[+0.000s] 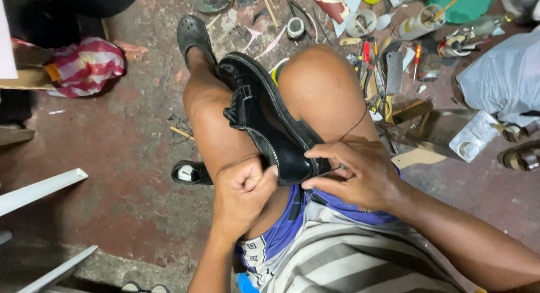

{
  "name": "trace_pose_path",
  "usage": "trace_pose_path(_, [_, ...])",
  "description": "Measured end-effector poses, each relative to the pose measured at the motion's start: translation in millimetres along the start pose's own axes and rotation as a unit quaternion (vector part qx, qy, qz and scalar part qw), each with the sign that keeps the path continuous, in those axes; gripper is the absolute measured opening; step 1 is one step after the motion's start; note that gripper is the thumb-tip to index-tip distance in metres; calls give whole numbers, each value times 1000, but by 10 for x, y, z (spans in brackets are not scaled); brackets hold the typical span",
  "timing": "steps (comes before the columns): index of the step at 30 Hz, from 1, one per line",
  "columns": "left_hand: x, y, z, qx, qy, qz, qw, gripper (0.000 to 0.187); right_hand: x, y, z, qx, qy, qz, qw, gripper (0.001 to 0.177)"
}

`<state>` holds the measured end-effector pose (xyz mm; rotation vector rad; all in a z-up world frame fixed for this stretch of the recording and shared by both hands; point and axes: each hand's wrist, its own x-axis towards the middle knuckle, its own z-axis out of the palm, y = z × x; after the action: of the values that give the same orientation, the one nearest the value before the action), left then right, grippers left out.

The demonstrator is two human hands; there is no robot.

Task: The person sits on the floor and sews a black leather shoe using a needle and thread. They repeatedly push the needle through the sole and pull the thread to stitch the shoe while holding it on their lap.

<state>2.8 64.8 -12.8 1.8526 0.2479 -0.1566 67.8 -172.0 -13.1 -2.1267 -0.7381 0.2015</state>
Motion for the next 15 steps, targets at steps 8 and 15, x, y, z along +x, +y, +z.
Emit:
trace_pose_path(8, [-438, -918, -504, -147, 219, -106, 959, 50, 40, 33, 11, 33, 5, 3, 999, 55])
trace_pose_path(15, [-234, -162, -329, 129, 270, 78, 951, 18, 6, 1, -60, 45, -20, 61, 997, 54])
